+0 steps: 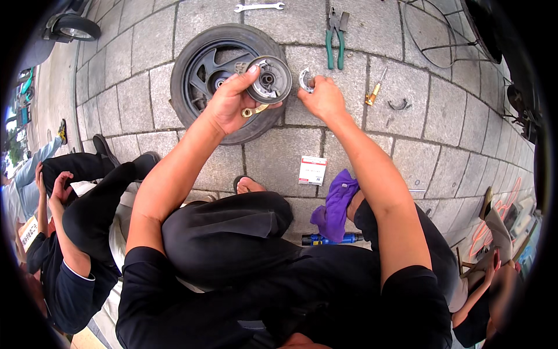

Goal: The person sits on the ground and disassembles a scooter brake assembly, removing the brake shoes and spring. They then use pliers to adjust the spring and reassemble the brake components.

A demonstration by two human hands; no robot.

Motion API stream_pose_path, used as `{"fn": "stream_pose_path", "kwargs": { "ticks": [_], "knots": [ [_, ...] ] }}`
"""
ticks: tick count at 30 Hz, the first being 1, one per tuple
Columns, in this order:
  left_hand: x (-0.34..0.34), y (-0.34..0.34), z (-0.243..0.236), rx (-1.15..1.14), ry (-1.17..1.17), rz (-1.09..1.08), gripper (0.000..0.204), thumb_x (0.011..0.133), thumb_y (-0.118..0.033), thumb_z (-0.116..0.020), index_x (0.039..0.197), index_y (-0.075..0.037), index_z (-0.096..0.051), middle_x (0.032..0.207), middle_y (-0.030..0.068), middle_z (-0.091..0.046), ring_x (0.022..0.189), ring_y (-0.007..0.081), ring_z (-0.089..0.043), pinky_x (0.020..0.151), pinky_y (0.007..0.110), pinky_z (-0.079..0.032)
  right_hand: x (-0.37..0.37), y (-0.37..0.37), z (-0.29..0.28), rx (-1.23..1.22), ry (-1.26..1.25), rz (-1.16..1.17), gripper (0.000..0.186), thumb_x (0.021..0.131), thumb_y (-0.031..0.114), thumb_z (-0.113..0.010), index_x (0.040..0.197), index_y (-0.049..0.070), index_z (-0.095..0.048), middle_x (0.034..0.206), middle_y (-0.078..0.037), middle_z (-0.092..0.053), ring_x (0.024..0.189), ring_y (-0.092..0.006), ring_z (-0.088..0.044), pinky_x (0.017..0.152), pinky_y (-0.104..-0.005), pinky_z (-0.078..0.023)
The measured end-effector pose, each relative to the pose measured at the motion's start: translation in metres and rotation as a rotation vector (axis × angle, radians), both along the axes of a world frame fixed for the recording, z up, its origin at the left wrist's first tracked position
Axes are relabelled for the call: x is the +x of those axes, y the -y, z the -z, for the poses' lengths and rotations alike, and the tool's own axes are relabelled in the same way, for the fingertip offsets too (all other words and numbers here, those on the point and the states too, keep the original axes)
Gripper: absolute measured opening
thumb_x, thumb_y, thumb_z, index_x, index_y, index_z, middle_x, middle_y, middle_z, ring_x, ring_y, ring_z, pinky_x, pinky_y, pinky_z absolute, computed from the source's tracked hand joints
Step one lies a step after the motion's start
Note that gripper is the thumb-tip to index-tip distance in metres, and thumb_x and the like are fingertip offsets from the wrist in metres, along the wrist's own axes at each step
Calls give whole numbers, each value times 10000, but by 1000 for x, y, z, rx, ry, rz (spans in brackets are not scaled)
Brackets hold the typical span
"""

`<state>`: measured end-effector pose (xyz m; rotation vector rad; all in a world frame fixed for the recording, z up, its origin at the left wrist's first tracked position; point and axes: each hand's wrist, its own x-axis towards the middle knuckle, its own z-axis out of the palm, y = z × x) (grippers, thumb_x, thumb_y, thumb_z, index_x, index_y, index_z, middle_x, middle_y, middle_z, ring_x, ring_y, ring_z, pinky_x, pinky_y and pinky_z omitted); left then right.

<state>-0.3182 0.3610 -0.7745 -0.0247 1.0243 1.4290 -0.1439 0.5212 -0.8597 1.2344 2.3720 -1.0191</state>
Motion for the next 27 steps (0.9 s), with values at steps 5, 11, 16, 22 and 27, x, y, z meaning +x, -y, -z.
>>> {"fn": "stream_pose_path", "kwargs": {
  "ticks": [5, 11, 16, 22, 27],
  "knots": [
    [4, 1, 0, -1, 15, 47, 477, 1083, -383, -595, 1356, 9, -605, 1255, 158, -733, 1120, 282, -750, 983, 507, -631, -4, 4, 2, 92, 5, -140, 555, 919, 429, -731, 1240, -17, -653, 1326, -246, -606, 1136, -419, -685, 992, -503, -555],
    [28, 2, 8, -102, 7, 85, 473, 1073, -371, -631, 1335, 19, -580, 1180, 141, -735, 1057, 256, -759, 941, 462, -647, 18, -29, -8, 31, -14, -109, 559, 843, 430, -722, 1165, -26, -691, 1259, -251, -649, 1095, -404, -698, 973, -472, -554],
    [69, -9, 30, -270, -14, 241, 431, 1017, -357, -736, 1231, -21, -570, 1072, 102, -729, 984, 210, -755, 892, 428, -648, 58, -83, -23, -30, -98, -128, 538, 802, 414, -703, 1088, -41, -728, 1134, -251, -713, 1013, -378, -720, 931, -440, -564],
    [116, -21, 59, -348, -90, 498, 414, 991, -337, -782, 1209, -16, -637, 1080, 66, -728, 926, 145, -725, 793, 390, -628, 94, -86, -25, -113, -173, -8, 532, 804, 414, -745, 1079, -41, -739, 1046, -216, -747, 971, -331, -737, 897, -407, -572],
    [120, -24, 88, -346, -599, 668, 615, 933, -344, -842, 1285, 106, -615, 1127, 141, -735, 987, 219, -719, 836, 357, -578, 110, -73, -14, -213, -263, 89, 516, 840, 404, -772, 1105, -38, -735, 1050, -173, -743, 952, -268, -727, 868, -384, -575]
  ]
}}
